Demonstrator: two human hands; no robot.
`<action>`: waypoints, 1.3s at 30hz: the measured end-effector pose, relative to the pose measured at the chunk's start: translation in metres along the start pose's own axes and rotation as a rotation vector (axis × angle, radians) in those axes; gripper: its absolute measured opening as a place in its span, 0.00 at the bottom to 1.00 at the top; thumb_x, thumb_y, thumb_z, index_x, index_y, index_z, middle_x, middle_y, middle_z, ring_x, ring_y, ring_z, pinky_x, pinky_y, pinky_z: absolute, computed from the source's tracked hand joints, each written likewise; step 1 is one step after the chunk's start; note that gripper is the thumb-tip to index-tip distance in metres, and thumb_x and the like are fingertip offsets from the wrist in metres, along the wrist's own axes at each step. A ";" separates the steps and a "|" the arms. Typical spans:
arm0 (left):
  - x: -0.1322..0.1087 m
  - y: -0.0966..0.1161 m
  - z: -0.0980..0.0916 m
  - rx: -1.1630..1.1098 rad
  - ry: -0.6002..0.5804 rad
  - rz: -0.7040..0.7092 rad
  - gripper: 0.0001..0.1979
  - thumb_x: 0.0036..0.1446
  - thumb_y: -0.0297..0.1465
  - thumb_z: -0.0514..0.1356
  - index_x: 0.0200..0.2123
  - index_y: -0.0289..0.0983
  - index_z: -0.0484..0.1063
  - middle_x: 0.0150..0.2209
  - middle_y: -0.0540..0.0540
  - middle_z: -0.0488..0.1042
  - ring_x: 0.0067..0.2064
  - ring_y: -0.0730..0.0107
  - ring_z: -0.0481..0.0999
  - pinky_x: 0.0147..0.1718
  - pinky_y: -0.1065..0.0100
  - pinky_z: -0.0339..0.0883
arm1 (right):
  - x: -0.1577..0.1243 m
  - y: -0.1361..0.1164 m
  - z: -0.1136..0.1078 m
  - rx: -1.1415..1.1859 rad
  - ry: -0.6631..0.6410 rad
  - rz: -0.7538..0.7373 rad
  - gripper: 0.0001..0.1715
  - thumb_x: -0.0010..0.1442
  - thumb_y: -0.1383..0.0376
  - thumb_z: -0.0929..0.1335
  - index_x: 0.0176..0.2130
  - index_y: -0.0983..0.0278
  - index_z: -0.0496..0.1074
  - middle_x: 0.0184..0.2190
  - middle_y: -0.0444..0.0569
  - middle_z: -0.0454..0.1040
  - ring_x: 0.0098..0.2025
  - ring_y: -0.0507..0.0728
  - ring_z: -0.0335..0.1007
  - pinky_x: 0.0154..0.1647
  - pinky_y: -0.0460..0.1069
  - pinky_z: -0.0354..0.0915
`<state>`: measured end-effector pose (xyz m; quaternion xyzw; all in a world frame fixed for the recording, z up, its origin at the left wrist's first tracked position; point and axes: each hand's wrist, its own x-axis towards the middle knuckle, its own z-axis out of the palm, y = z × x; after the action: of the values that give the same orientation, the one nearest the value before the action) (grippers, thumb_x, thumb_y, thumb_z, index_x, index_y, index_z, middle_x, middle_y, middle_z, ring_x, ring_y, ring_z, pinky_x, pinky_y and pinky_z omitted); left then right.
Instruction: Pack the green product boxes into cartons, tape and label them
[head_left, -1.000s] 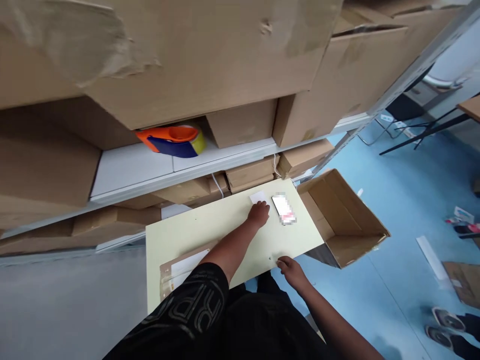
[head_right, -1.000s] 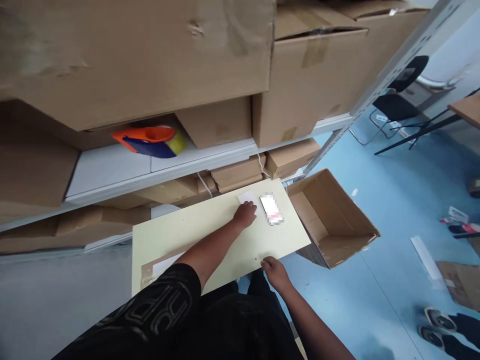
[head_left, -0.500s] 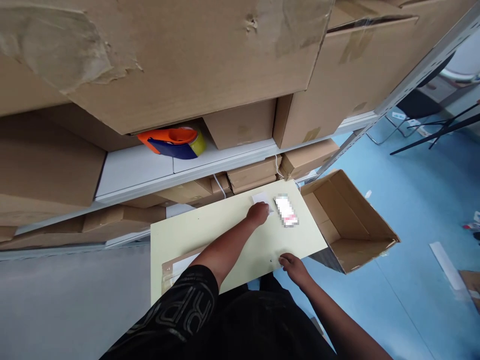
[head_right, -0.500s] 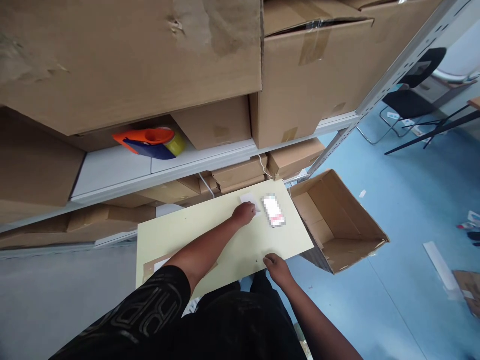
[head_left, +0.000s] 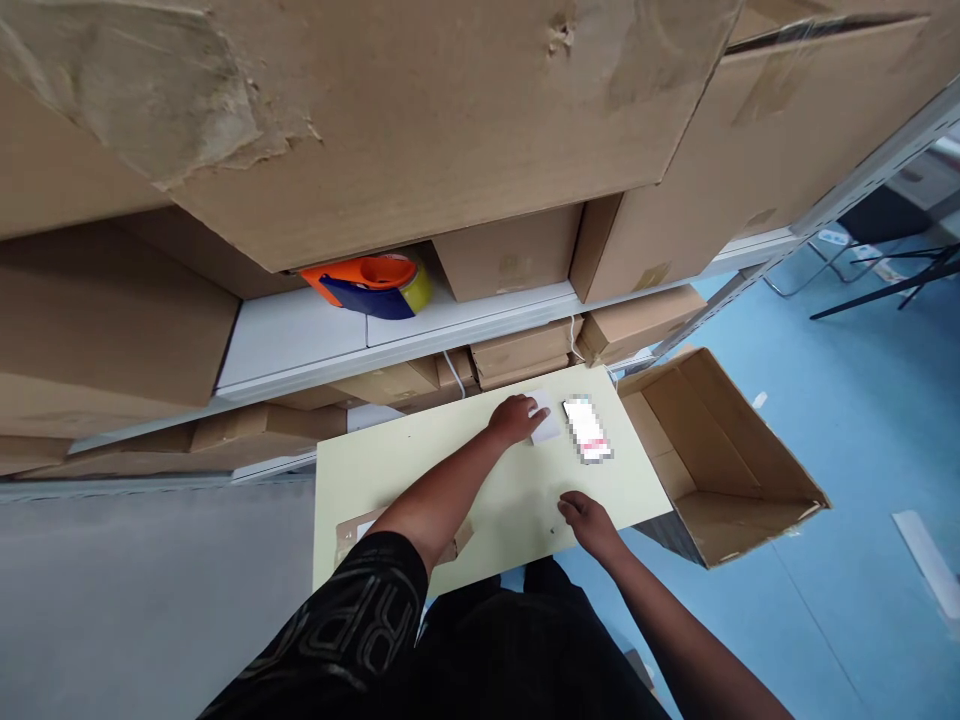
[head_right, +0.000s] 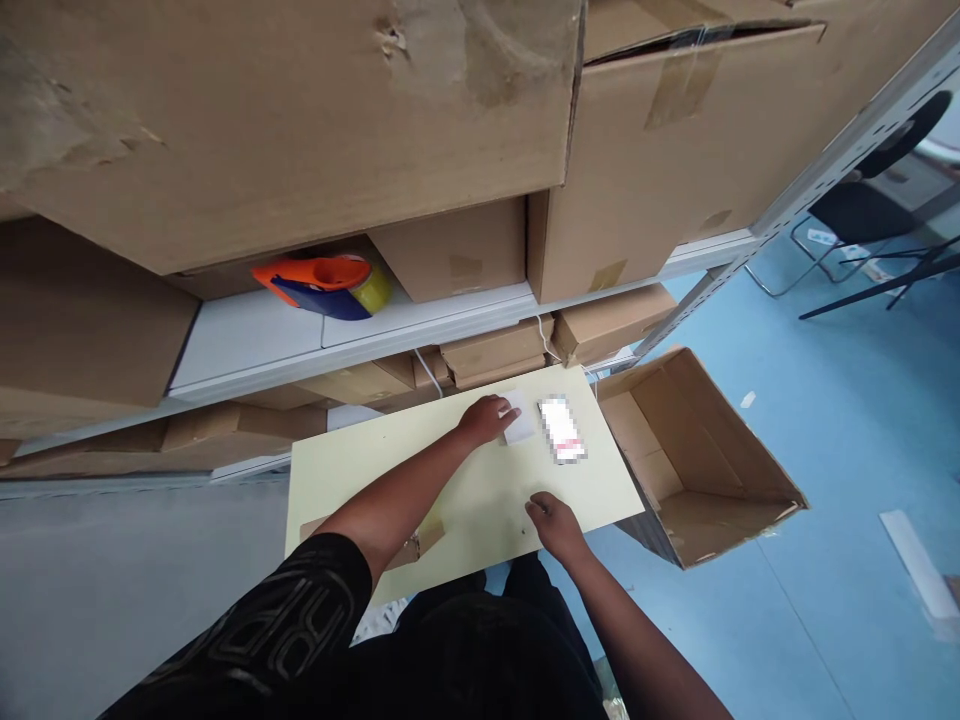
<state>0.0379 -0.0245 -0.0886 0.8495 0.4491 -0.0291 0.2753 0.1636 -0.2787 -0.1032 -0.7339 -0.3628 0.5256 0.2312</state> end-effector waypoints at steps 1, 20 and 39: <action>0.006 -0.002 0.000 0.044 0.025 -0.026 0.22 0.67 0.49 0.56 0.50 0.39 0.75 0.52 0.41 0.76 0.54 0.55 0.73 0.49 0.62 0.67 | 0.002 -0.004 -0.002 0.008 0.005 0.000 0.24 0.62 0.47 0.64 0.45 0.60 0.78 0.42 0.50 0.82 0.45 0.63 0.77 0.48 0.55 0.68; 0.036 -0.017 0.011 0.310 0.057 0.095 0.10 0.65 0.32 0.61 0.46 0.36 0.78 0.48 0.39 0.77 0.54 0.53 0.71 0.53 0.57 0.63 | -0.004 0.023 0.007 0.063 -0.038 0.044 0.23 0.62 0.48 0.64 0.44 0.61 0.78 0.37 0.49 0.81 0.40 0.61 0.77 0.42 0.53 0.68; -0.066 -0.010 -0.026 0.316 -0.106 0.533 0.11 0.68 0.26 0.55 0.45 0.39 0.78 0.48 0.41 0.78 0.52 0.57 0.74 0.53 0.58 0.65 | 0.032 -0.027 -0.016 0.107 0.224 -0.005 0.26 0.64 0.45 0.62 0.41 0.61 0.78 0.37 0.53 0.82 0.40 0.63 0.79 0.43 0.55 0.72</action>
<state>-0.0140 -0.0567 -0.0512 0.9669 0.1854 -0.0696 0.1607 0.1771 -0.2356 -0.0976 -0.7737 -0.3080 0.4582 0.3107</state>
